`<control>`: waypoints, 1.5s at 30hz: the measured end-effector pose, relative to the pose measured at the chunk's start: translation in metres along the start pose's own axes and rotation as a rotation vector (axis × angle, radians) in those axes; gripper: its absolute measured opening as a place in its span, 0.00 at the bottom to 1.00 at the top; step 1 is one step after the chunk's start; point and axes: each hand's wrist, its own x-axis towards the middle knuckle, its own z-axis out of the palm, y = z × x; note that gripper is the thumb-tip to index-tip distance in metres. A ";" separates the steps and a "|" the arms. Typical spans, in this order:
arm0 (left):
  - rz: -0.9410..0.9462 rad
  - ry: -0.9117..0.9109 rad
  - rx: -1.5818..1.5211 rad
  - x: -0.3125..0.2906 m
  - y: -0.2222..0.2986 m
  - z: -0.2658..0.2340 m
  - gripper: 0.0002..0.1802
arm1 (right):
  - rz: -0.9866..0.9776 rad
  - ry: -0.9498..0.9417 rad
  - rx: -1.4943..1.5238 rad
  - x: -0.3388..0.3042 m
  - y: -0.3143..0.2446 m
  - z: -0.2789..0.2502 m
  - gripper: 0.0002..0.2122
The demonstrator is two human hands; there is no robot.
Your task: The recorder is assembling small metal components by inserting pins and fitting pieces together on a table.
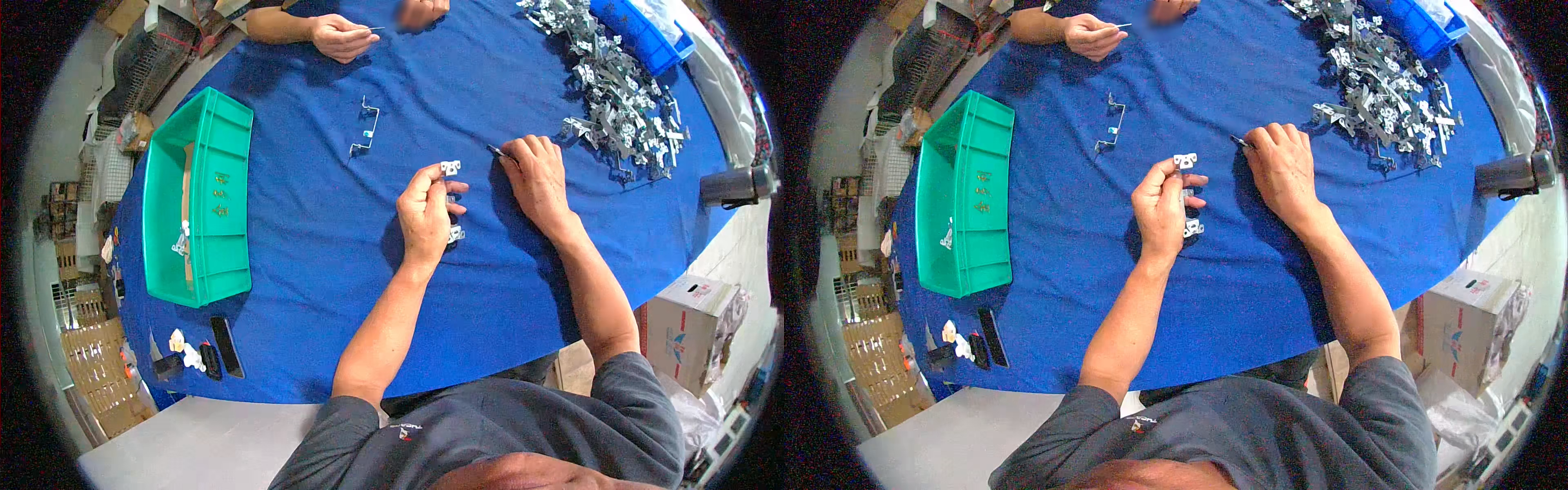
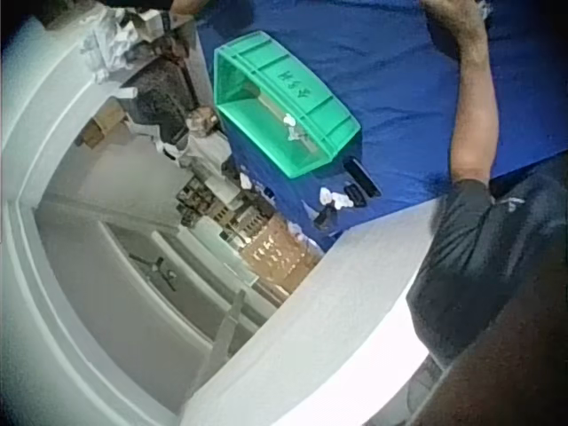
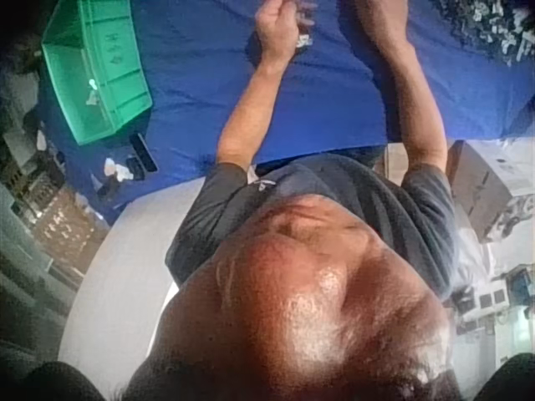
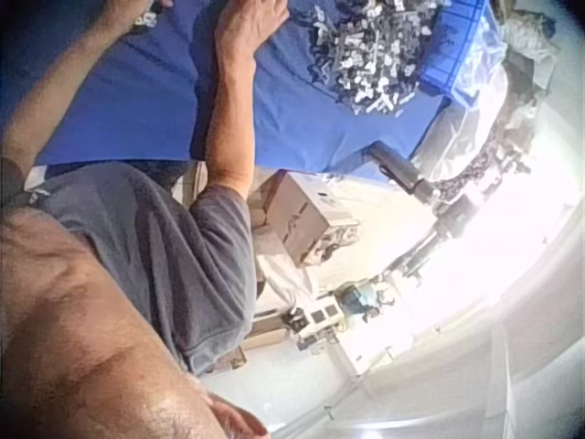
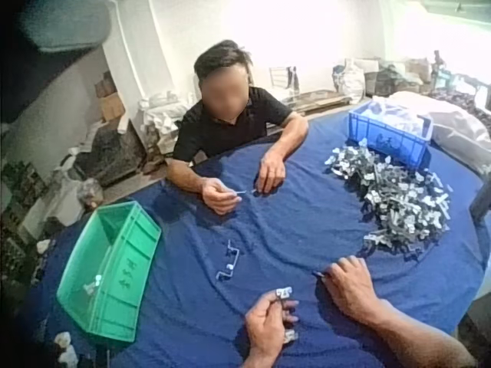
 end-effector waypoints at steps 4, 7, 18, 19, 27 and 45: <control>0.009 0.000 0.010 0.001 0.001 0.000 0.13 | 0.004 -0.022 -0.014 0.001 0.000 -0.001 0.06; -0.009 0.023 -0.028 0.001 0.002 -0.003 0.12 | 0.004 -0.032 -0.010 0.000 -0.001 0.000 0.06; -0.049 0.178 -0.410 0.005 0.005 -0.005 0.12 | -0.009 -0.028 0.365 0.105 -0.023 0.012 0.06; -0.051 0.174 -0.419 0.005 0.006 -0.003 0.12 | -0.048 -0.024 0.338 0.123 -0.020 0.023 0.07; -0.086 0.200 -0.476 0.006 0.008 -0.003 0.12 | 0.050 -0.099 0.488 0.230 -0.026 0.126 0.13; -0.073 0.204 -0.483 0.007 0.005 -0.003 0.12 | 0.106 -0.034 0.808 0.225 -0.035 0.140 0.14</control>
